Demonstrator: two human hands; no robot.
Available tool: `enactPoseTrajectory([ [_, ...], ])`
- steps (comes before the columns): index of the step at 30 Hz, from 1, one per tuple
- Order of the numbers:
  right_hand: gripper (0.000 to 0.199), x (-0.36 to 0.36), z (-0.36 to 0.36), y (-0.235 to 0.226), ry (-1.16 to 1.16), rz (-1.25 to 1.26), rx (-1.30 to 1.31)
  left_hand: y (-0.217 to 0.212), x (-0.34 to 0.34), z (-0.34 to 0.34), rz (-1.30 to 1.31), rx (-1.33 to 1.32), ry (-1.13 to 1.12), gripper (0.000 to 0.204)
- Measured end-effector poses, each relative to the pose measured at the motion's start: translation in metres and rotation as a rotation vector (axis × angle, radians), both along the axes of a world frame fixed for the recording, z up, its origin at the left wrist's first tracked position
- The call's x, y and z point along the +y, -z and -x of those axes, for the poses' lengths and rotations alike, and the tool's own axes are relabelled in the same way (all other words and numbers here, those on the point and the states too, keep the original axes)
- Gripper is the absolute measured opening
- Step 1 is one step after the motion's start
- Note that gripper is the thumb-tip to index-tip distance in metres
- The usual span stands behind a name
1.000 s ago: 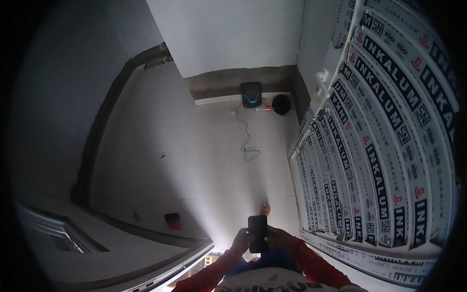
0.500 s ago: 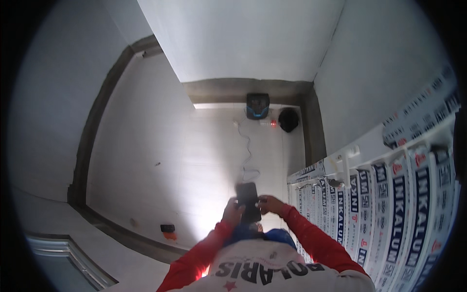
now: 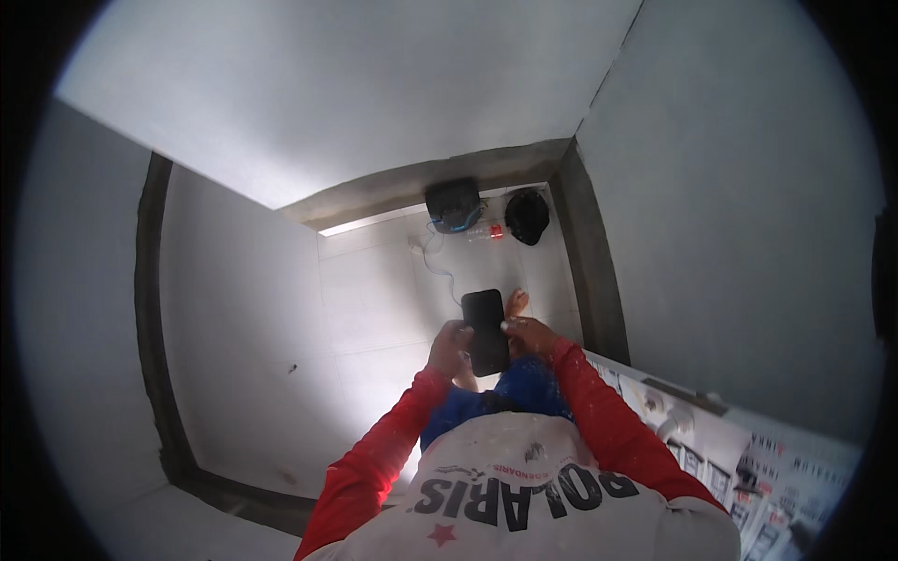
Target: The person carries two buckets of cement from a balcony into a house, hands one bucket to another person, then returns to the balcony to open a bag of white powder and pour it into a bucket.
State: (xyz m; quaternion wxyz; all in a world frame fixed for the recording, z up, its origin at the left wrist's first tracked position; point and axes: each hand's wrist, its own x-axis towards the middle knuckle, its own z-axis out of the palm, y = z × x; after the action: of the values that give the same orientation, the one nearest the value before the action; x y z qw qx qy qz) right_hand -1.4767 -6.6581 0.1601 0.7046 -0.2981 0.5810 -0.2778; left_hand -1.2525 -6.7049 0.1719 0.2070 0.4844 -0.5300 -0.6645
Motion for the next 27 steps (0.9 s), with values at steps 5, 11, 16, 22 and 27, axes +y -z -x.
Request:
enactPoseTrajectory([
  [5, 0.029, -0.107, 0.056, 0.012, -0.181, 0.534, 0.197, -0.009, -0.087, 0.045, -0.378, 0.359, -0.125, 0.064],
  [11, 0.029, -0.225, 0.102, -0.029, -0.899, 0.641, 0.373, -0.065, -0.153, 0.109, -0.819, 0.482, -0.010, 0.086],
  [16, 0.034, -0.251, 0.176, -0.053, -0.702, 0.504, 0.318, -0.053, -0.190, 0.149, -0.705, 0.295, 0.003, 0.071],
  [22, 0.050, -0.220, 0.244, -0.108, 0.359, 0.024, -0.469, -0.079, -0.234, 0.205, -0.615, 0.644, 0.148, 0.054],
  [27, 0.053, -0.226, 0.213, -0.122, 0.669, 0.239, -0.416, -0.083, -0.273, 0.221, -0.537, 0.585, 0.432, 0.042],
])
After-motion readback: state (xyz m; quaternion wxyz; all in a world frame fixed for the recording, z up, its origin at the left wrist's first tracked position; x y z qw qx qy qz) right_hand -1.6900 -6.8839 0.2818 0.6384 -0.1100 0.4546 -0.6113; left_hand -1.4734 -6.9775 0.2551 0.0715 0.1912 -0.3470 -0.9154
